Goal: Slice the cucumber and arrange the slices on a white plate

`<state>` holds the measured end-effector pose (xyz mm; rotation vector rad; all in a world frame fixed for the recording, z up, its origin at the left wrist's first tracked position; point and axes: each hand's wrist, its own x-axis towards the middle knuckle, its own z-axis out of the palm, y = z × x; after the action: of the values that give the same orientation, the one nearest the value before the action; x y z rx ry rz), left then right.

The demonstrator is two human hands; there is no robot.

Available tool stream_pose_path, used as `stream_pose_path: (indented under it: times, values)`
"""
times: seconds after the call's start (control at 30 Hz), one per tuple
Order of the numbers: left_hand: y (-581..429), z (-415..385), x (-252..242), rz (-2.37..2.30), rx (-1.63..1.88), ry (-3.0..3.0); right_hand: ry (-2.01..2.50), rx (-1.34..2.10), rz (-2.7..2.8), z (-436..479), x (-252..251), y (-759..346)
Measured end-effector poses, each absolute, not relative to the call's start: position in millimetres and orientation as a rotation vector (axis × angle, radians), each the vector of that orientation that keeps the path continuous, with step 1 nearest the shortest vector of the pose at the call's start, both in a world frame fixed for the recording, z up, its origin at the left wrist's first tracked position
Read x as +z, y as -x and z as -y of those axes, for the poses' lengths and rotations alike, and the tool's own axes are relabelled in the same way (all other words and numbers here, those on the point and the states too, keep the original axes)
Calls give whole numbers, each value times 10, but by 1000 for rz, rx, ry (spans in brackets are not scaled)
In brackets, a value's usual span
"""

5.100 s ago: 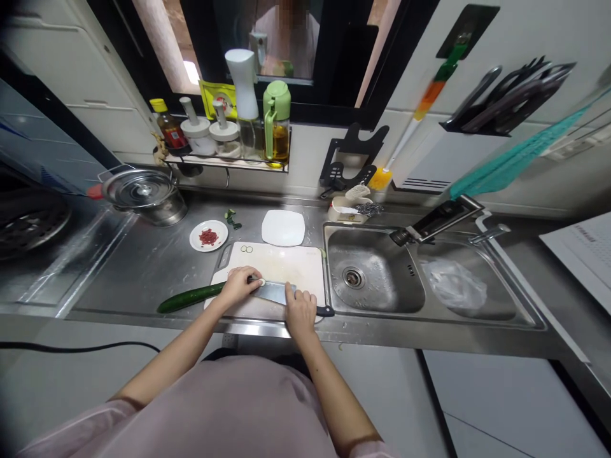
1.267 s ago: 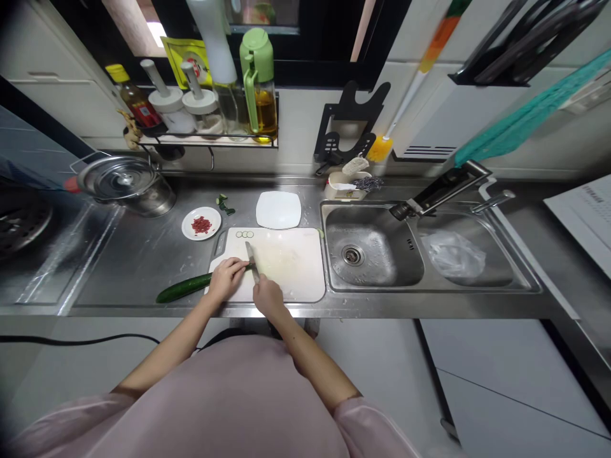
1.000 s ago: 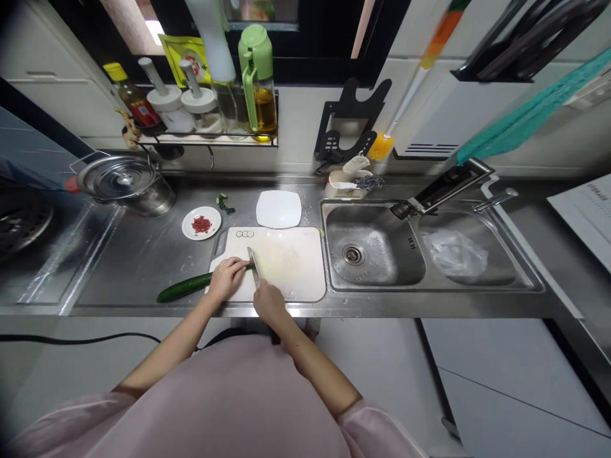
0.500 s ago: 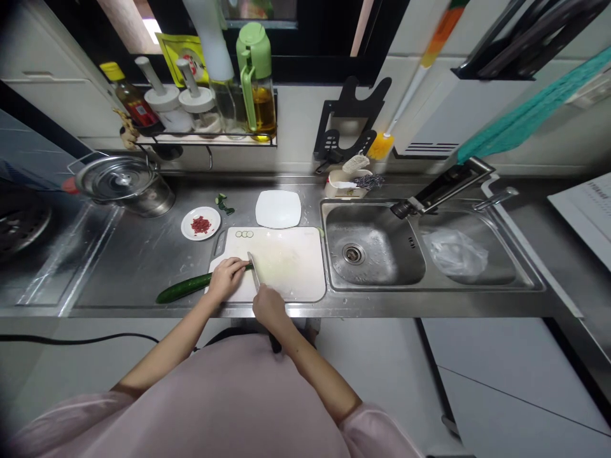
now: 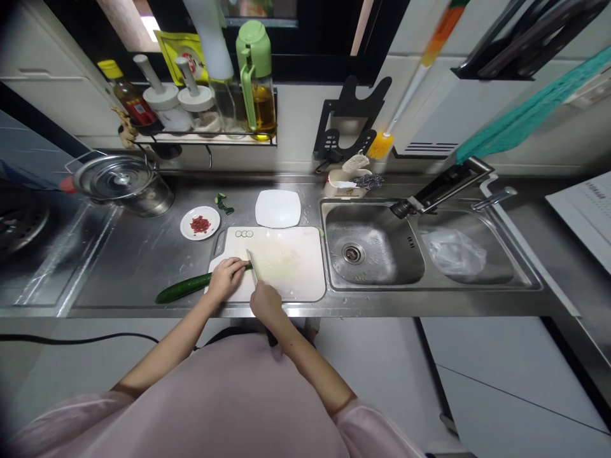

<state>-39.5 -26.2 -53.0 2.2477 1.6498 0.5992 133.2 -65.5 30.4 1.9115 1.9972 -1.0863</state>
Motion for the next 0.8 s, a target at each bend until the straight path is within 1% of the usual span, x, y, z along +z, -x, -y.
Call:
stream_pose_path:
  times: [0.8]
  values:
    - [396,268,-525,-1661,578,-2217,-1934,-1036,-2038,496,88,-1156]
